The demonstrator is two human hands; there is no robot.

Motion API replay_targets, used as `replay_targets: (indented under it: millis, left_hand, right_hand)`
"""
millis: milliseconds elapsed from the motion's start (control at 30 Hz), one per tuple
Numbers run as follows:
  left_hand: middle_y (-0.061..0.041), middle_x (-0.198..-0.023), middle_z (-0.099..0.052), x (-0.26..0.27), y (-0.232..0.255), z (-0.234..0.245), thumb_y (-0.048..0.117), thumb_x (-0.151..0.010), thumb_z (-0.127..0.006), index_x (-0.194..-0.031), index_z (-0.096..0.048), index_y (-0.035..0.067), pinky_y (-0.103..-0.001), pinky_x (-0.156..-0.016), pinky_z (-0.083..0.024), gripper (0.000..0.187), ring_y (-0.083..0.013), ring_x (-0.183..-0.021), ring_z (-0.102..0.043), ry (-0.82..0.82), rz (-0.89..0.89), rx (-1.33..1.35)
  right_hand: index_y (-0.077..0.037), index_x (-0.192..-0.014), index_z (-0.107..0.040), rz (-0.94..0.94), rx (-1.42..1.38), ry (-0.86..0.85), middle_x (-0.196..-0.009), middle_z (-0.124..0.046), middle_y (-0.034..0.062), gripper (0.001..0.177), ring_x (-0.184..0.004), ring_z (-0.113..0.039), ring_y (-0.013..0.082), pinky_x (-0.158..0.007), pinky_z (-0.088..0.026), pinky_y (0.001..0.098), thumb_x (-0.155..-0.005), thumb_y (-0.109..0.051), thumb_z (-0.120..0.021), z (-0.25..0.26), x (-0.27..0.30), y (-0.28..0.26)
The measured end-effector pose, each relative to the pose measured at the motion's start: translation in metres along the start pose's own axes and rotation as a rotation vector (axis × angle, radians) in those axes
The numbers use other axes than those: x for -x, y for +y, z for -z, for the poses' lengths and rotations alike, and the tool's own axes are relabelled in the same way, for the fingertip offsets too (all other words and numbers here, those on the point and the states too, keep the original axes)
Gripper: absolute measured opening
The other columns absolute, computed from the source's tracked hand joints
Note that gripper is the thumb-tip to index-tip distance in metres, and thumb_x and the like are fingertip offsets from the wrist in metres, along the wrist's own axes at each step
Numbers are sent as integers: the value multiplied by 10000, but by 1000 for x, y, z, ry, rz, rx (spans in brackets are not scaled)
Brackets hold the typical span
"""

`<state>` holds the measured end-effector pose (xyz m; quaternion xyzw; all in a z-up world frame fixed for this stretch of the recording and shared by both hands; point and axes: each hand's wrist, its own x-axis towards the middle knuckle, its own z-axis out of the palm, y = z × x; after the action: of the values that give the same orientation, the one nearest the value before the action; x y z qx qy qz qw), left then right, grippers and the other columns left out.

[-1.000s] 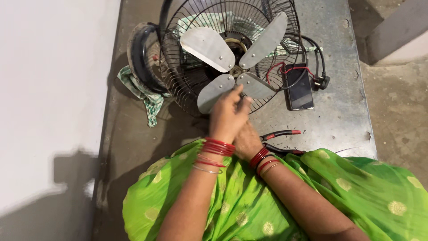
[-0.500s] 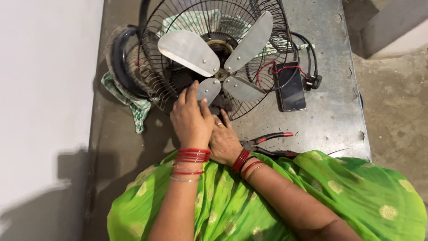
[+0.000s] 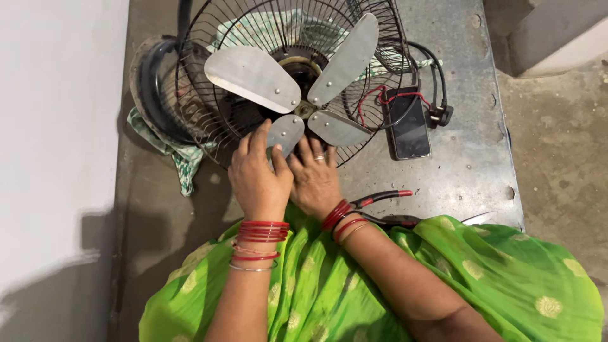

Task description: The person wipes the fan blades and the interior of the fan cage using a dark cloth. They rotate the blades by hand to reach different areas and wipe the motor housing and cage wires.

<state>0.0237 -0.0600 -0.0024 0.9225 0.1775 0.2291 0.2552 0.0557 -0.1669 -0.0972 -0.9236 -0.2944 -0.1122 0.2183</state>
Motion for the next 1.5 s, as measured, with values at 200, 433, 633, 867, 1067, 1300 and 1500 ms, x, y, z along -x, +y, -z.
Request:
replay_targets:
  millis: [200, 433, 633, 867, 1067, 1300, 1500]
  left_hand:
    - [-123, -1286, -661, 1, 1, 1, 143, -872, -692, -1363, -615, 146, -518, -937, -485, 498, -368, -1143, -623, -30, 3, -14]
    - [-142, -1567, -458, 19, 7, -10, 200, -923, -631, -1506, -476, 119, -508, -1160, -349, 609, -351, -1421, -448, -40, -56, -169]
    - [-170, -1717, -155, 67, 21, -44, 430, -1070, -433, -1645, -180, 43, -464, -1281, -131, 737, -313, -1588, -172, -379, -352, -174]
    - [-200, -1714, -183, 71, 0, -60, 571, -1049, -389, -1637, -203, 50, -503, -1272, -126, 808, -353, -1588, -169, -364, -250, -23]
    - [-221, -1653, -246, 53, 8, -63, 591, -1010, -404, -1623, -290, 158, -605, -1187, -188, 759, -428, -1497, -247, -386, -132, -145]
    - [-233, -1531, -450, 53, 7, -53, 682, -987, -391, -1547, -377, 45, -525, -1184, -352, 848, -416, -1414, -452, -495, 129, -86]
    - [-296, -1563, -423, 55, -1, -71, 649, -1042, -393, -1547, -403, -4, -572, -1171, -316, 826, -487, -1427, -409, -318, -285, 122]
  right_hand:
    - [-40, -1393, -541, -197, 32, 20, -1532, -439, 289, 578, -1461, -372, 449, -1222, -229, 625, -934, -381, -633, 5, 2, 21]
    - [-112, -1473, -466, 49, 74, -265, -1509, -430, 229, 638, -1433, -333, 431, -1168, -133, 658, -930, -444, -498, -6, 11, 14]
    - [-97, -1561, -387, 19, 457, -211, -1578, -413, 182, 741, -1478, -337, 354, -1236, -49, 615, -976, -542, -483, -31, 28, 43]
    - [-236, -1577, -387, 6, 268, -274, -1421, -508, 189, 684, -1362, -414, 383, -1171, 13, 741, -942, -458, -513, 5, 32, 62]
    - [-251, -1581, -414, -14, 247, -39, -1402, -512, 249, 670, -1388, -413, 403, -1180, -28, 697, -958, -475, -515, 19, 36, 55]
    - [-180, -1515, -438, 84, 108, -152, -1405, -521, 234, 599, -1400, -448, 346, -1166, -12, 731, -963, -406, -495, 26, 37, 38]
    - [-146, -1558, -419, -99, 92, -223, -1438, -517, 204, 609, -1367, -479, 306, -1224, 26, 723, -994, -365, -483, 39, 35, 55]
